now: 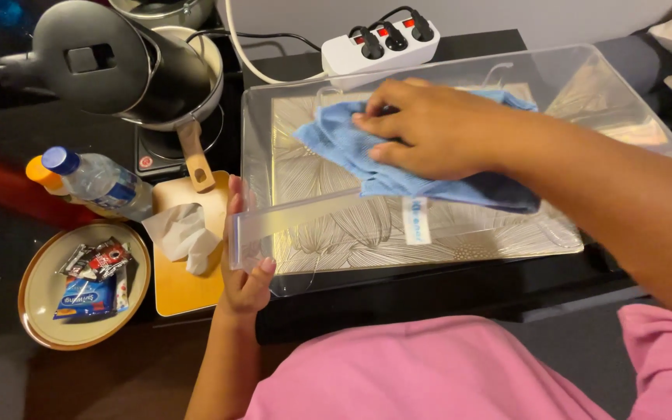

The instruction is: The person wipes the exterior surfaces of a clear plastic container with a blue cloth. They rotate the container to clean multiple sides, including the top, bottom, and edges, while holding it with the other hand.

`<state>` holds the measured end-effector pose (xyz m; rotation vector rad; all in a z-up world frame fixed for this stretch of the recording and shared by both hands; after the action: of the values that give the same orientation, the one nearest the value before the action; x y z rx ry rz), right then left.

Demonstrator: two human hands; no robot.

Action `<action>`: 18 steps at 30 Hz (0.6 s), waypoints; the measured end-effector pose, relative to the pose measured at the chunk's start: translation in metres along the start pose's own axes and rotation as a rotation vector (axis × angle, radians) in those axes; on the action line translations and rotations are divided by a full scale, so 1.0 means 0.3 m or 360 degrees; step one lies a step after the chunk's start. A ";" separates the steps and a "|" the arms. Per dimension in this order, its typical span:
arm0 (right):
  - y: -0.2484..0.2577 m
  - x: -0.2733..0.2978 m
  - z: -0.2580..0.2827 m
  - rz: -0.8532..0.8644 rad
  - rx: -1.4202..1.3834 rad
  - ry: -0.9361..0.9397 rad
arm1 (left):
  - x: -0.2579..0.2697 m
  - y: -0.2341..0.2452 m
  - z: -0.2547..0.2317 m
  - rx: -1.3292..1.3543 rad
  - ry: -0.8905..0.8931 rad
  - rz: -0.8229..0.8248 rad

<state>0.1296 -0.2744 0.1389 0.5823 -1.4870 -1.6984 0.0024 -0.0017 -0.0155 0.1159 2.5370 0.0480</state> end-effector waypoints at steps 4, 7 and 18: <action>0.044 0.166 -0.154 0.0272 -0.0002 -0.0598 | -0.003 -0.007 -0.012 -0.0010 -0.0038 -0.0045; 0.018 0.246 -0.255 0.0275 0.0024 -0.1077 | -0.003 -0.006 -0.008 -0.0043 -0.0046 -0.0056; -0.017 -0.197 0.223 0.0311 0.0009 0.0159 | -0.004 0.008 0.001 -0.0090 -0.0031 -0.0015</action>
<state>0.1113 -0.1868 0.1387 0.5002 -1.4293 -1.4937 0.0037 0.0006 -0.0151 0.0813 2.5140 0.1143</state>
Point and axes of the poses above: each hand's wrist, its own x-axis away from the middle knuckle, its own y-axis out of the back of the hand, z = x × y, the point moved 2 cm from there along -x, towards the middle knuckle, and after that the axes turned 9 degrees about y, right-handed, at the moved point
